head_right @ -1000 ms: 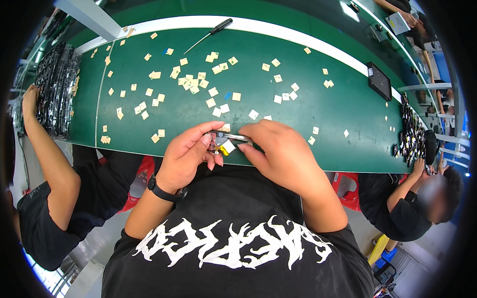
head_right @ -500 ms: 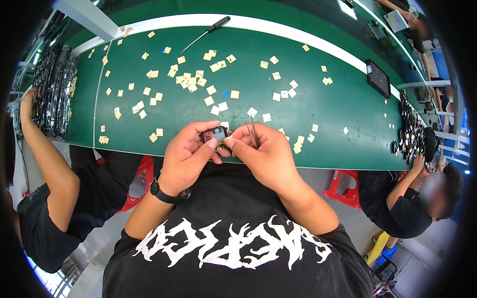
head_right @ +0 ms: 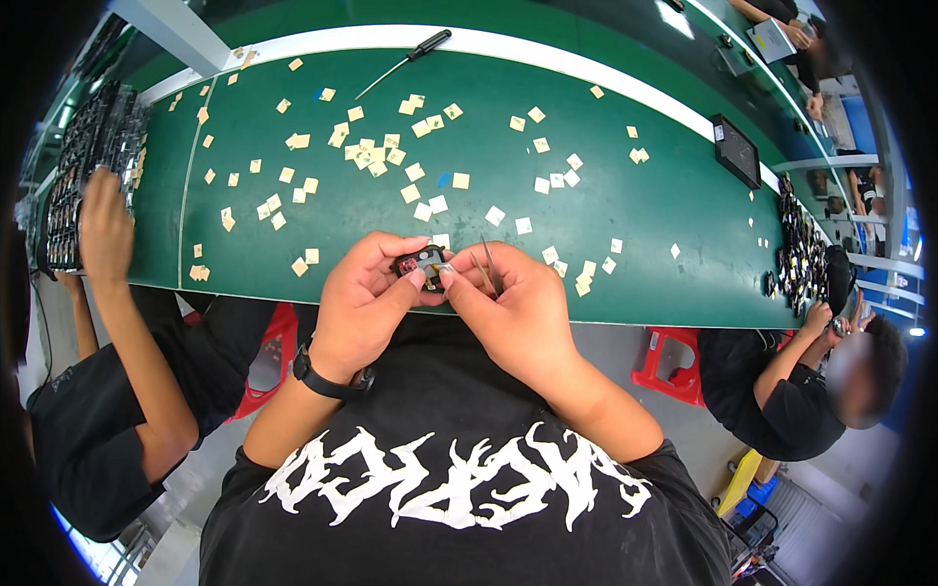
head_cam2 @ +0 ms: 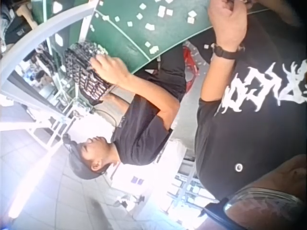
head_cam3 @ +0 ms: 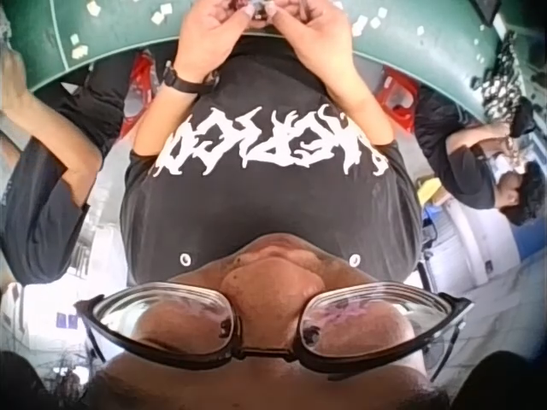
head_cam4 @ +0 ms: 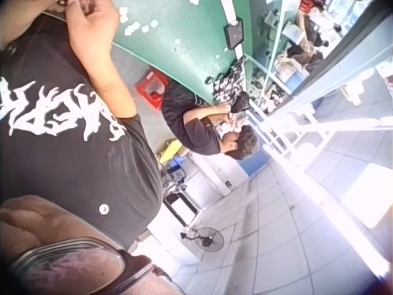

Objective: The recorder is assembling small electronic components, specifically attaching stickers or insulation to battery-like parts using tweezers.

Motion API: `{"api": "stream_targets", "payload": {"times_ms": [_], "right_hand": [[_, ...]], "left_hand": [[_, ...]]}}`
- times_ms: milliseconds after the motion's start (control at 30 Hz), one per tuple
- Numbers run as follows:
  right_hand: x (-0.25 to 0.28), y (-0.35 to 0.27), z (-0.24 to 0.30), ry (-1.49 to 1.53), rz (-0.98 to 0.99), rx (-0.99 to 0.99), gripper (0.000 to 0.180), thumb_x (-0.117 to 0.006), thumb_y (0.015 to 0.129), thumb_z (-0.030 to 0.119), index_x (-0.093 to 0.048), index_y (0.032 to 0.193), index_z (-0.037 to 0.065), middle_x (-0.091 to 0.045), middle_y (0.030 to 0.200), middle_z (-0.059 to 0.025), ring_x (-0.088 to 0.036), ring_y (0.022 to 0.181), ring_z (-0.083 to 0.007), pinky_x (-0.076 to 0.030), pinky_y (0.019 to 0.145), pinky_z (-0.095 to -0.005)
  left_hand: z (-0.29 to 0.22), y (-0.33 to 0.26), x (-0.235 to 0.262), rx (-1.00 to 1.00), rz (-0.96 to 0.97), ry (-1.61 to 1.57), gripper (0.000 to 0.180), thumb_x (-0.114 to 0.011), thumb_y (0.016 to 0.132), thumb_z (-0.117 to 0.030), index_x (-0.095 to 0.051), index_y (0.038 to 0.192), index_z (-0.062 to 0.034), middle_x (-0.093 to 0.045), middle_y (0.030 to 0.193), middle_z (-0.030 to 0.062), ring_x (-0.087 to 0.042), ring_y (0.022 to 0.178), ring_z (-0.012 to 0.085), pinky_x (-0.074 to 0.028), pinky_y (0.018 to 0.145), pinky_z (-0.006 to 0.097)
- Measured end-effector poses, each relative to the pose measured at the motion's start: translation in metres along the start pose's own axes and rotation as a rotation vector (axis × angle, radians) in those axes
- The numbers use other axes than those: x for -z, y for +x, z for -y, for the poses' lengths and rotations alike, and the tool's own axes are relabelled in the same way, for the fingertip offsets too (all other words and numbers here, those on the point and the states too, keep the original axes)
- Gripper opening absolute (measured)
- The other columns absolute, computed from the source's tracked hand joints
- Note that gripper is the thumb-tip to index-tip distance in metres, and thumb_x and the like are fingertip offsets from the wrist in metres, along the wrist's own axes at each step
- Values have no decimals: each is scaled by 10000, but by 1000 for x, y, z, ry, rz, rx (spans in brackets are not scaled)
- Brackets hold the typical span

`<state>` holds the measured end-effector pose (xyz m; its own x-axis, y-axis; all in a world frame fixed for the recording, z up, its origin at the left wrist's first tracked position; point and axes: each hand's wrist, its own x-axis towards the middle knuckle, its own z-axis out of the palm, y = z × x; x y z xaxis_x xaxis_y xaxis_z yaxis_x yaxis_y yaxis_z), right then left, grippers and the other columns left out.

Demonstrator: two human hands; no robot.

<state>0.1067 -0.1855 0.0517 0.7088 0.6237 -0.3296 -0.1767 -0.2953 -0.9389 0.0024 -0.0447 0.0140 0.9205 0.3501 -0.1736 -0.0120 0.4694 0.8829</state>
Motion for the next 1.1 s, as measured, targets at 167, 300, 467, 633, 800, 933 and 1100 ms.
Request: {"api": "stream_targets", "payload": {"times_ms": [167, 300, 467, 633, 800, 933, 1100], "right_hand": [[-4, -1, -3, -11, -11, -2, 111, -693, 933, 59, -667, 999, -26, -686, 794, 5, -560, 686, 2, -441, 588, -184], [-12, -1, 1, 2, -2, 37, 92, -678, 946, 44, -689, 992, -35, -685, 794, 3, -535, 685, 13, -420, 573, -179], [-15, 3, -7, 81, 5, 19, 131, -677, 954, 53, -715, 1043, -35, -702, 820, -16, -597, 692, -33, -460, 623, -190], [-18, 8, -14, 162, -20, 12, 168, -695, 943, 54, -712, 1067, -57, -708, 874, -53, -667, 729, -112, -522, 701, -218], [-18, 13, -11, 93, -27, 104, 179, -749, 878, -9, -684, 1027, -84, -616, 869, -28, -670, 813, -128, -539, 697, -216], [-17, 17, -10, 212, -44, 41, 171, -752, 868, -27, -645, 999, -49, -589, 844, -12, -633, 780, -90, -523, 671, -192], [-18, 18, -3, 174, -22, -7, 198, -749, 871, -26, -614, 1014, -1, -568, 814, 20, -522, 694, -11, -460, 593, -168]], "left_hand": [[1, 0, 0, -22, 12, -64, 242, -512, 986, 71, -543, 1223, 36, -600, 1090, 81, -632, 967, 104, -593, 899, 302], [4, -1, 2, -56, 20, -57, 231, -506, 982, 78, -541, 1208, 44, -607, 1100, 89, -631, 964, 103, -591, 906, 305], [6, -2, 7, -46, 39, -30, 233, -497, 989, 71, -522, 1220, 58, -622, 1144, 121, -637, 1004, 115, -577, 925, 297], [7, -3, 11, -65, 61, -65, 260, -488, 1002, 58, -481, 1262, 47, -600, 1229, 152, -618, 1118, 170, -548, 994, 351], [9, -3, 12, -87, 56, -40, 255, -469, 1015, 36, -470, 1269, 60, -613, 1202, 151, -630, 1075, 145, -556, 988, 338], [8, -3, 16, -65, 104, -145, 264, -465, 1018, 32, -470, 1281, 37, -583, 1217, 133, -604, 1148, 170, -544, 1023, 400], [8, -5, 16, -65, 114, -187, 270, -480, 1014, 29, -485, 1284, 15, -575, 1205, 107, -603, 1145, 171, -545, 1028, 440]]}}
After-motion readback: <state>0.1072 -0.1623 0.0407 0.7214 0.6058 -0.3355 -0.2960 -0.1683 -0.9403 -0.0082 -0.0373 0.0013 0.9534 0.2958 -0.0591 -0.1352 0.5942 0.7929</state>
